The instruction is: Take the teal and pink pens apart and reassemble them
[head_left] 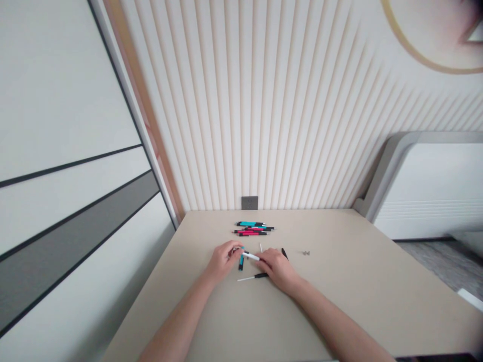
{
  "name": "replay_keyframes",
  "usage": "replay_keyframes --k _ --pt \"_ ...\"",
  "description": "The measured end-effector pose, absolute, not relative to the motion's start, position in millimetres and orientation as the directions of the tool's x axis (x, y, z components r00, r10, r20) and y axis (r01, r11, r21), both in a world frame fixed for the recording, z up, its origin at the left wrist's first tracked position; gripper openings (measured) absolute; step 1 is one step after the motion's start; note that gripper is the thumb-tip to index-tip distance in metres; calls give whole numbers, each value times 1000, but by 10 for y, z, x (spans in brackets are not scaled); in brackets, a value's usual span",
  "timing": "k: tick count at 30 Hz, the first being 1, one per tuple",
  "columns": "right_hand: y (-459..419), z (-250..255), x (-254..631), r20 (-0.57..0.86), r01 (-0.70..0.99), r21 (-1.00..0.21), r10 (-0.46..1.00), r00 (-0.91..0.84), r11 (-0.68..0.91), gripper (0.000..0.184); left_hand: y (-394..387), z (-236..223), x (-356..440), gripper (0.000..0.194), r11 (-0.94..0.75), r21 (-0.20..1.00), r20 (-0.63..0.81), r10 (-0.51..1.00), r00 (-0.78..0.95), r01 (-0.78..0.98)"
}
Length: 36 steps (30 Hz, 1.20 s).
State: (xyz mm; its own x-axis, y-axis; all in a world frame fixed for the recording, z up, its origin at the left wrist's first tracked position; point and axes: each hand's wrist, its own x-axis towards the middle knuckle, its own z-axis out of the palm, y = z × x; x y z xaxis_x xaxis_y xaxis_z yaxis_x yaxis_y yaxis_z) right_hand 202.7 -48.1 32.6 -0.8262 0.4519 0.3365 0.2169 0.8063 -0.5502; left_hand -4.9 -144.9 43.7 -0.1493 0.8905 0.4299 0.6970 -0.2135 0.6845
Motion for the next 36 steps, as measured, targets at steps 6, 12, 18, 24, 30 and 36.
replay_keyframes --k 6,12,18,24,30,36 --pt "-493 358 2036 343 208 -530 432 -834 822 29 -1455 446 -47 28 -210 694 443 879 -178 689" --pt "-463 293 2020 353 235 -498 443 -824 835 32 -1461 467 -62 27 -199 679 455 870 -192 707" --pt "-440 277 2044 377 296 -473 494 -783 830 34 -1468 510 -89 26 -167 699 491 819 -297 695" --pt "-435 316 2002 393 388 -274 471 -790 880 26 -1458 570 -102 26 -136 670 531 775 -343 730" --pt "-402 302 1864 356 364 -21 348 -868 931 18 -1417 489 -137 23 -113 667 537 758 -371 736" --pt "-431 348 1873 369 393 -32 376 -850 919 18 -1405 444 -164 23 -113 675 541 748 -384 729"
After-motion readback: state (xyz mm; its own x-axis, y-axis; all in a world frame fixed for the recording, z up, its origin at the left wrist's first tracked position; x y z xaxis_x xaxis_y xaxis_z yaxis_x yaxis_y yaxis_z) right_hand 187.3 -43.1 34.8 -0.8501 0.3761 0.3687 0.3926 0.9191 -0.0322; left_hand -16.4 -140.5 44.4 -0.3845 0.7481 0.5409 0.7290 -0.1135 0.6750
